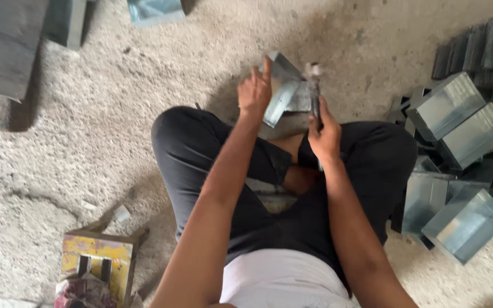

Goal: The person sits on the floor and uses a hammer to strike small, rectangular metal boxes placed on a metal block. They repeatedly pick up a box, position it, hammer it, and then toss it aside to a pile.

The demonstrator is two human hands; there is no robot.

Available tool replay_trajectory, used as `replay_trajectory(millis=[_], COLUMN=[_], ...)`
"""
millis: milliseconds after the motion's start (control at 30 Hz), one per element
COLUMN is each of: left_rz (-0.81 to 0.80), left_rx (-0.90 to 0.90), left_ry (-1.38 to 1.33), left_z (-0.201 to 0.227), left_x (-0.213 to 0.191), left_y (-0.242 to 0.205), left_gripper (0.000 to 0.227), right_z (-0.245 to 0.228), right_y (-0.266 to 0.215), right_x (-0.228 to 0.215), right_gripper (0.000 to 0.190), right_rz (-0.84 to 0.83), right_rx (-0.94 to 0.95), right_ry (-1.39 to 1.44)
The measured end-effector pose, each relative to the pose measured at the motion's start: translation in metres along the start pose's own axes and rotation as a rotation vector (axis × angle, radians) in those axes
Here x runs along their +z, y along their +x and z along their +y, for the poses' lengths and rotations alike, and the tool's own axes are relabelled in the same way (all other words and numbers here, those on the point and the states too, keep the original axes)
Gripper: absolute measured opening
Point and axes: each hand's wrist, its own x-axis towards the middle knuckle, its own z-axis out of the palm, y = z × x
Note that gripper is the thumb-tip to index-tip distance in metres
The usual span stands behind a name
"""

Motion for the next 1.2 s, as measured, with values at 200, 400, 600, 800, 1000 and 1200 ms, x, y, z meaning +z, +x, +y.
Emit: replay_trajectory(millis=[200, 400, 600, 800, 1000, 1200], left_rz=[0.323, -0.12, 0.167, 0.097, 0.232, 0.268], left_rx=[-0.035, 0.053, -0.02, -0.015, 0.147, 0.138], left_ry=[0.203, -0.338, -0.374, -0.28, -0.17, -0.185], left_z=[0.002, 0.041, 0.024, 0.022, 0.031, 0.032], left_x=[-0.016, -0.005, -0.03, -0.091, -0.059, -0.064], left_y=[-0.011, -0.031, -0.026, -0.009, -0.023, -0.019], left_gripper=[0.07, 0.054, 0.036, 0.036, 0.031, 0.033], right_z=[0.033, 0.055, 0.005, -0.061, -0.065, -0.026], right_y=[-0.018, -0.023, -0.023, -0.01, -0.019, -0.024], right_x=[-0.001, 0.01, -0.014, -0.066, -0.084, -0.044], right_gripper=[0.055, 0.059, 0.067, 0.064, 0.056, 0.059], right_rz=[0.01, -0.052, 0.002, 0.134, 0.166, -0.067], right_rx=[0.386, 0.298, 0.551, 0.225, 0.106, 0.436], right_ry=[-0.088, -0.008, 0.374, 0.433, 0.38, 0.381])
